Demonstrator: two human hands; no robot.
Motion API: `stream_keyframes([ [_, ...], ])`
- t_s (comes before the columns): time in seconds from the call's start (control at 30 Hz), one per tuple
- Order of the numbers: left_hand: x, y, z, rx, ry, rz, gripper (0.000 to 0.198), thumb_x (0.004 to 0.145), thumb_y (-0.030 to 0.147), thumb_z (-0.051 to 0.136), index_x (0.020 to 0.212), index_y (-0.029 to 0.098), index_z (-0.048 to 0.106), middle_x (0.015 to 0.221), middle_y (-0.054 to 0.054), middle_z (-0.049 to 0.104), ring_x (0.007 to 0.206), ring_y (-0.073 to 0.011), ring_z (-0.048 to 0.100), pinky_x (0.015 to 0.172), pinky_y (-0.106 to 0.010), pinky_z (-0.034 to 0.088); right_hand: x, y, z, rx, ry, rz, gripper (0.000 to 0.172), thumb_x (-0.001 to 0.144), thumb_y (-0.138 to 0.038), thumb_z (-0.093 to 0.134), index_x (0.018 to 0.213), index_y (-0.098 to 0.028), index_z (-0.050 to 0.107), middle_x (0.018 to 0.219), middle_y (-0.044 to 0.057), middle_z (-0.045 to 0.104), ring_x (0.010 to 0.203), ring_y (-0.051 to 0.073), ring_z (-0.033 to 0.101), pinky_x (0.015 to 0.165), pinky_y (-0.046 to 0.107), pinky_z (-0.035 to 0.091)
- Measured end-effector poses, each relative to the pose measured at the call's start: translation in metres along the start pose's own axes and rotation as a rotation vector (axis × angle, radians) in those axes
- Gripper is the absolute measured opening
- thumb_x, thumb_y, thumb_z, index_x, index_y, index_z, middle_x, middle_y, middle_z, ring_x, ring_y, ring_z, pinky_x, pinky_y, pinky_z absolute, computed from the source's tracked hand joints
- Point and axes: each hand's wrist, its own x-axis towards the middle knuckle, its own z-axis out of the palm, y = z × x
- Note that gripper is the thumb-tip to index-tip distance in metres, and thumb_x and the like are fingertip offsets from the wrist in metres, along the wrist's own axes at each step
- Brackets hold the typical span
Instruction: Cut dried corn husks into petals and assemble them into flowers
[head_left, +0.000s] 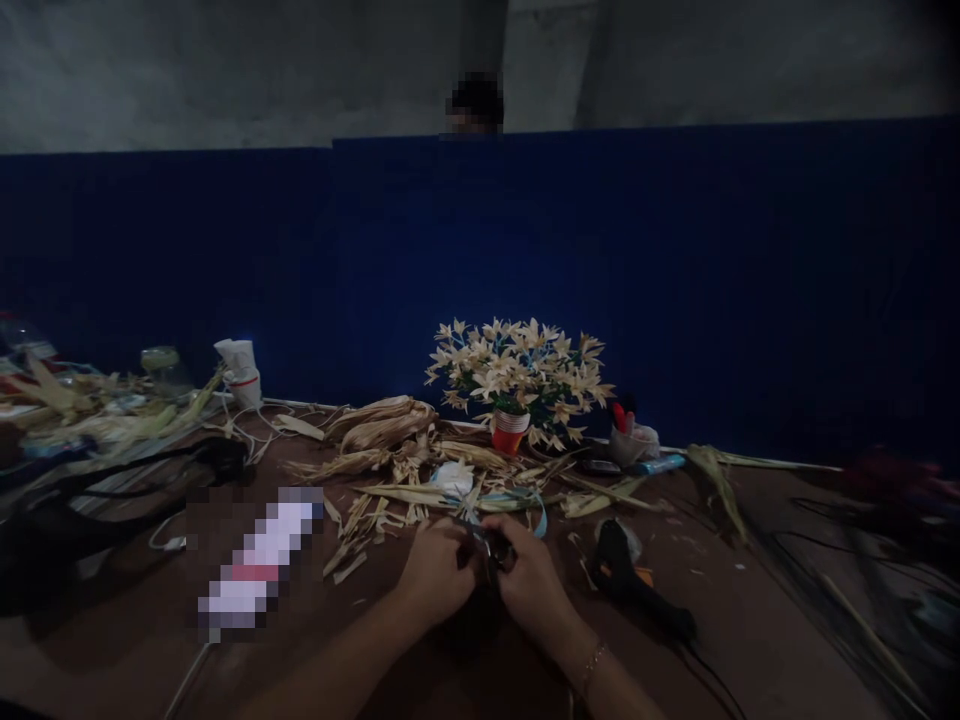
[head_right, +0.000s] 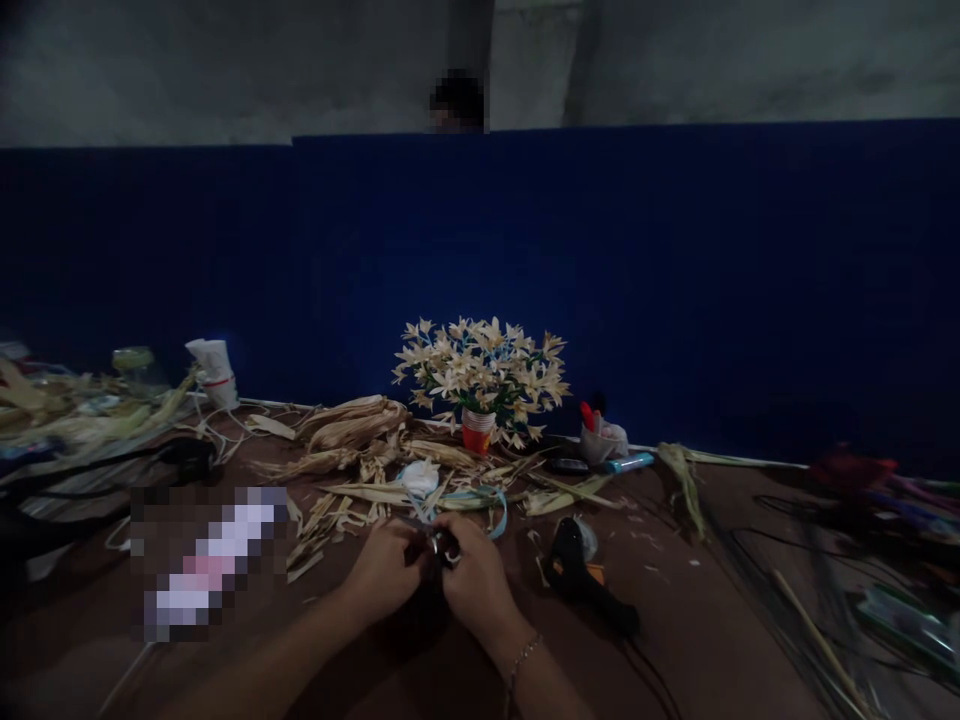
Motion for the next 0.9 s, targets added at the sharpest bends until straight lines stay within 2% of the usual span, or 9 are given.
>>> stream_keyframes([
  [0.17, 0.001, 0.001, 0.003, 0.027, 0.029, -0.1, 0.017, 0.071, 0.019, 0.048, 0.066, 0.019, 0.065, 0.071, -0.003, 0.065, 0.072, -0.0169, 0.055, 0.071, -0.028, 0.033, -0.003, 0.003, 0.007, -0.23, 0.058, 0.003, 0.035, 0.063, -0.006, 0.044, 0.091, -0.02, 0.06, 0.085, 0.005, 0.063, 0.08, 0.02, 0.056, 0.072, 0.028, 0.043],
  [0.27, 0.001, -0.002, 0.0, 0.043, 0.059, -0.152, 0.015, 0.07, 0.02, 0.049, 0.065, 0.017, 0.063, 0.07, -0.004, 0.064, 0.072, -0.0172, 0.055, 0.068, -0.027, 0.033, -0.001, 0.007, 0.001, -0.327, 0.177, 0.024, 0.035, 0.063, -0.006, 0.044, 0.091, -0.02, 0.059, 0.086, 0.006, 0.062, 0.082, 0.021, 0.056, 0.074, 0.031, 0.042],
  [0.33, 0.001, -0.006, -0.003, 0.048, 0.076, -0.178, 0.017, 0.071, 0.02, 0.048, 0.064, 0.016, 0.063, 0.069, -0.005, 0.064, 0.071, -0.0168, 0.055, 0.066, -0.026, 0.033, 0.001, 0.01, -0.005, -0.28, 0.242, 0.072, 0.032, 0.066, -0.009, 0.045, 0.094, -0.02, 0.057, 0.086, 0.006, 0.062, 0.08, 0.021, 0.057, 0.073, 0.032, 0.043],
  [0.37, 0.001, -0.007, -0.005, 0.045, 0.079, -0.174, 0.017, 0.072, 0.02, 0.047, 0.065, 0.016, 0.063, 0.069, -0.004, 0.064, 0.07, -0.0165, 0.055, 0.066, -0.026, 0.033, 0.002, 0.011, -0.007, -0.202, 0.232, 0.103, 0.031, 0.067, -0.011, 0.046, 0.096, -0.02, 0.056, 0.085, 0.005, 0.062, 0.078, 0.02, 0.058, 0.072, 0.031, 0.044],
  [0.43, 0.001, -0.008, -0.007, 0.032, 0.071, -0.132, 0.018, 0.073, 0.02, 0.047, 0.066, 0.017, 0.063, 0.069, -0.004, 0.064, 0.071, -0.0165, 0.055, 0.068, -0.027, 0.033, 0.003, 0.012, -0.007, 0.012, 0.115, 0.14, 0.03, 0.069, -0.015, 0.049, 0.098, -0.018, 0.053, 0.085, 0.005, 0.063, 0.075, 0.019, 0.059, 0.069, 0.029, 0.047],
  [0.53, 0.001, -0.004, -0.008, 0.002, 0.035, -0.038, 0.018, 0.074, 0.019, 0.047, 0.07, 0.019, 0.065, 0.072, -0.003, 0.065, 0.074, -0.0164, 0.055, 0.069, -0.026, 0.033, 0.003, 0.01, -0.001, 0.191, -0.02, 0.113, 0.028, 0.069, -0.017, 0.052, 0.097, -0.017, 0.054, 0.086, 0.005, 0.064, 0.074, 0.018, 0.059, 0.067, 0.027, 0.048],
  [0.6, 0.001, 0.001, -0.008, -0.008, 0.02, -0.014, 0.018, 0.073, 0.02, 0.048, 0.071, 0.019, 0.066, 0.074, -0.003, 0.065, 0.075, -0.0167, 0.055, 0.07, -0.027, 0.034, 0.002, 0.008, 0.002, 0.178, -0.014, 0.087, 0.026, 0.068, -0.017, 0.052, 0.094, -0.017, 0.056, 0.084, 0.005, 0.064, 0.074, 0.018, 0.059, 0.068, 0.028, 0.048],
  [0.73, 0.0, 0.007, -0.004, 0.006, 0.05, -0.078, 0.019, 0.074, 0.023, 0.048, 0.069, 0.019, 0.066, 0.073, -0.004, 0.066, 0.076, -0.0173, 0.055, 0.073, -0.028, 0.034, -0.001, 0.004, 0.005, 0.054, 0.039, 0.008, 0.027, 0.065, -0.011, 0.05, 0.09, -0.018, 0.058, 0.086, 0.005, 0.063, 0.08, 0.02, 0.057, 0.073, 0.03, 0.046],
  [0.9, 0.002, -0.004, 0.002, -0.039, 0.076, -0.137, 0.02, 0.073, 0.024, 0.048, 0.06, 0.017, 0.062, 0.062, -0.001, 0.062, 0.064, -0.0141, 0.054, 0.062, -0.024, 0.034, -0.004, 0.003, 0.008, -0.04, 0.085, -0.022, 0.029, 0.064, -0.009, 0.049, 0.09, -0.019, 0.059, 0.087, 0.005, 0.062, 0.08, 0.019, 0.056, 0.073, 0.03, 0.044],
])
